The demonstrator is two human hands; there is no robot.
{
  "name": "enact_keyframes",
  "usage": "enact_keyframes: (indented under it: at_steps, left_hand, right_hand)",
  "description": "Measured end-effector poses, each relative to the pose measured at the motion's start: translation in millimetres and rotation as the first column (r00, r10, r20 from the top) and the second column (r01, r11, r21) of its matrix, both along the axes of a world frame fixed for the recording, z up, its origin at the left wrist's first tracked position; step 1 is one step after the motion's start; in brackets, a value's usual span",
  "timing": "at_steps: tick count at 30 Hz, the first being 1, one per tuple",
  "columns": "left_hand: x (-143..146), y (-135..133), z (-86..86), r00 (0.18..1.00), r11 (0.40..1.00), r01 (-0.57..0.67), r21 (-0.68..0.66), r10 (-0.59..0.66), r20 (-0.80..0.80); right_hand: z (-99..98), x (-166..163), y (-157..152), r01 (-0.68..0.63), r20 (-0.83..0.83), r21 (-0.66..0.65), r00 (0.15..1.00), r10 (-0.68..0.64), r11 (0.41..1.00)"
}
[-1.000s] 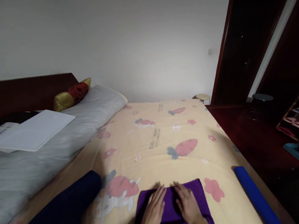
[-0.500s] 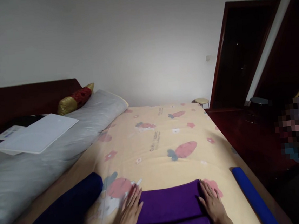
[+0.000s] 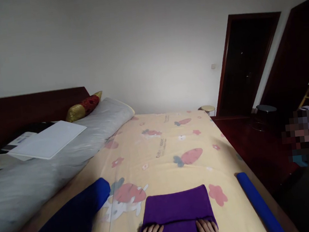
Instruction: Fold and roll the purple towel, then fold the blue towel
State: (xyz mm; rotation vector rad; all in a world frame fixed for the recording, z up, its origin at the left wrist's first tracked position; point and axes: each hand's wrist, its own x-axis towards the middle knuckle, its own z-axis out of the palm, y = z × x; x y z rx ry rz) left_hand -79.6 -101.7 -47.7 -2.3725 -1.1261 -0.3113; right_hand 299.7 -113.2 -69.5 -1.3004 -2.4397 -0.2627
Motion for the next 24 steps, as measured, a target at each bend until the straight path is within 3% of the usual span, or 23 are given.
enact_keyframes:
  at_steps: [3, 6, 10, 12, 15, 19, 21, 24]
  left_hand:
    - [10.2, 8.3, -3.2, 0.995, 0.992, -0.099, -0.082, 0.099, -0.005]
    - [15.1, 12.5, 1.7, 0.977, 0.958, -0.211, -0.194, 0.210, -0.025]
    - [14.1, 9.6, 12.8, 0.974, 0.897, -0.222, -0.381, 0.220, -0.050]
    - [22.4, 7.4, 12.9, 0.984, 0.917, -0.174, -0.359, 0.175, -0.030]
    - [54.1, 5.0, 3.4, 0.992, 0.977, -0.110, -0.185, 0.120, 0.042]
    - [85.7, 1.1, 0.1, 0.991, 0.999, -0.022, -0.026, 0.025, 0.130]
    - [72.9, -1.9, 14.1, 0.992, 0.998, 0.045, -0.035, -0.040, 0.118]
    - [25.4, -7.2, 47.0, 0.996, 0.992, 0.040, -0.121, -0.031, 0.081]
  right_hand:
    - [34.9, -15.3, 8.8, 0.093, -0.044, -0.189, 0.994, -0.103, 0.978]
    - [58.4, -31.5, 13.0, 0.232, -0.085, -0.277, 0.961, -0.265, 0.932]
    - [55.9, -46.3, 14.2, 0.298, -0.097, -0.270, 0.938, -0.334, 0.916]
    - [43.0, -58.3, 14.4, 0.278, -0.122, -0.154, 0.947, -0.297, 0.948]
    - [21.7, -86.6, 14.9, 0.109, -0.141, 0.102, 0.986, -0.094, 0.989]
    - [14.8, -105.1, 14.1, -0.069, -0.095, 0.185, 0.992, 0.087, 0.980]
    - [23.2, -88.1, 11.8, -0.114, -0.063, 0.182, 0.990, 0.127, 0.977]
    - [40.1, -39.1, 6.5, -0.086, -0.044, 0.112, 0.995, 0.091, 0.990]
